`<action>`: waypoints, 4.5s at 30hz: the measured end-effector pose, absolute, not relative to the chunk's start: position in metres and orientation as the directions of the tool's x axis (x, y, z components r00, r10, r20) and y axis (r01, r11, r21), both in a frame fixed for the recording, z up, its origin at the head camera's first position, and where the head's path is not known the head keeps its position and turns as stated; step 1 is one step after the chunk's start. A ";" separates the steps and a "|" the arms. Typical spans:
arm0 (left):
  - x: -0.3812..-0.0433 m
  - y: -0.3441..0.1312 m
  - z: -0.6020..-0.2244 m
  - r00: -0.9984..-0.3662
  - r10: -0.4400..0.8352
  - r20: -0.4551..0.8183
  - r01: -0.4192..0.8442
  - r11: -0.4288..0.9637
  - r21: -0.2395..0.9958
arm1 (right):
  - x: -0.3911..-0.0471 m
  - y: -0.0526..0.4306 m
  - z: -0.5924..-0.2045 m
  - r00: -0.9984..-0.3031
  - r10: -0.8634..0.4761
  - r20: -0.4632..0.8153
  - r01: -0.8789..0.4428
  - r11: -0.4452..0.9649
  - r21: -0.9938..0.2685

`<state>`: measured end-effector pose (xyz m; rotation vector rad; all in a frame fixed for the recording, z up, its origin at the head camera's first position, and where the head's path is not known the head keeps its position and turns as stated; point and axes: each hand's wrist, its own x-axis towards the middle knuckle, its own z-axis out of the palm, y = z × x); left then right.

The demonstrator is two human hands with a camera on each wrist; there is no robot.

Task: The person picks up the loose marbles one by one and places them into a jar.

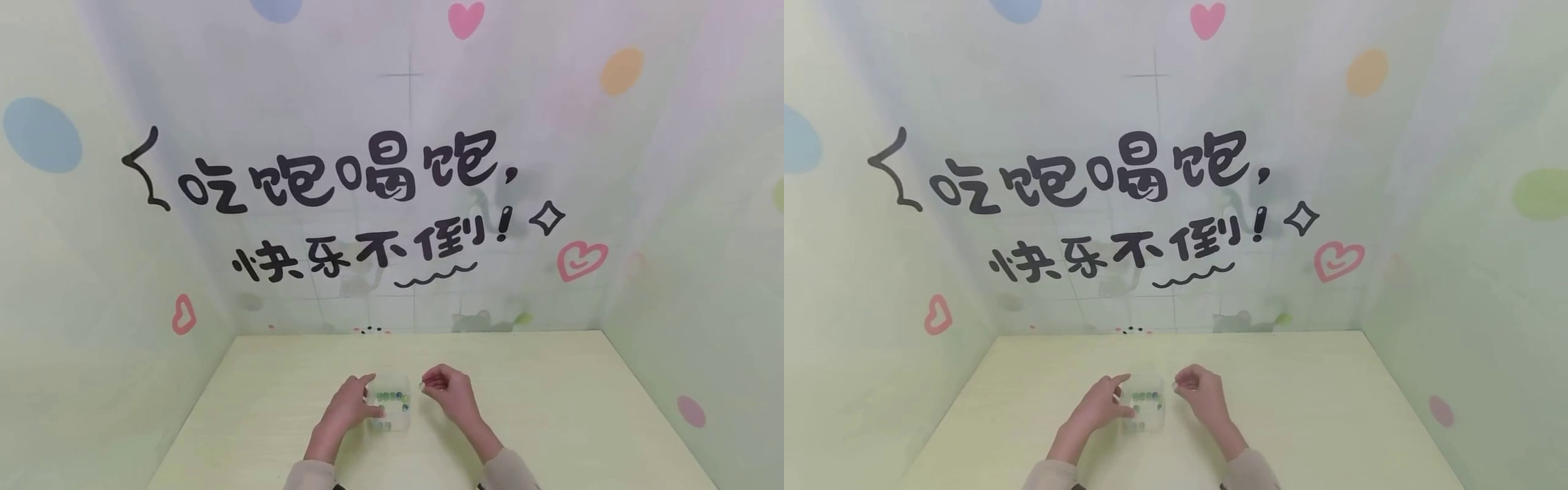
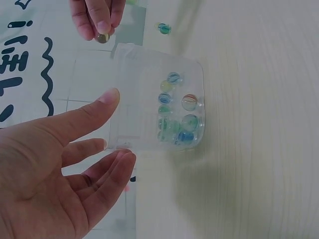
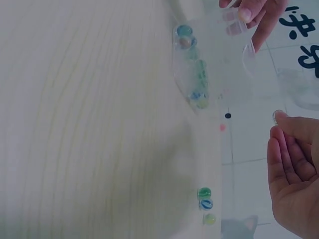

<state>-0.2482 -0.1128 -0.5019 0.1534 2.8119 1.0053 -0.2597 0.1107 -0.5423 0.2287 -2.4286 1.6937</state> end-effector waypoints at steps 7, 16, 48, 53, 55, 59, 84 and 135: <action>-0.252 -0.115 -0.500 -0.982 0.169 -0.090 0.072 0.764 0.641 | -0.258 0.093 -0.534 -0.961 -0.100 0.259 -0.277 0.318 -0.907; -0.251 -0.118 -0.502 -0.977 0.199 -0.080 0.105 0.769 0.630 | -0.250 0.076 -0.529 -0.954 -0.173 0.244 -0.290 0.326 -0.900; -0.247 -0.117 -0.499 -0.979 0.197 -0.057 0.116 0.763 0.636 | -0.247 0.077 -0.528 -0.944 -0.217 0.250 -0.313 0.338 -0.888; -0.243 -0.115 -0.501 -0.976 0.206 -0.062 0.117 0.751 0.650 | -0.245 0.087 -0.531 -0.951 -0.183 0.248 -0.300 0.358 -0.884; -0.242 -0.114 -0.502 -0.976 0.204 -0.075 0.106 0.749 0.654 | -0.244 0.090 -0.533 -0.957 -0.170 0.233 -0.281 0.364 -0.888; -0.243 -0.114 -0.504 -0.980 0.179 -0.087 0.081 0.759 0.646 | -0.245 0.096 -0.533 -0.958 -0.153 0.243 -0.283 0.360 -0.889; -0.248 -0.117 -0.506 -0.985 0.153 -0.084 0.064 0.765 0.641 | -0.261 0.130 -0.533 -0.968 0.021 0.250 -0.220 0.412 -0.884; -0.246 -0.116 -0.499 -0.986 0.145 -0.083 0.058 0.761 0.646 | -0.302 0.169 -0.594 -0.973 0.082 0.214 -0.139 0.532 -0.835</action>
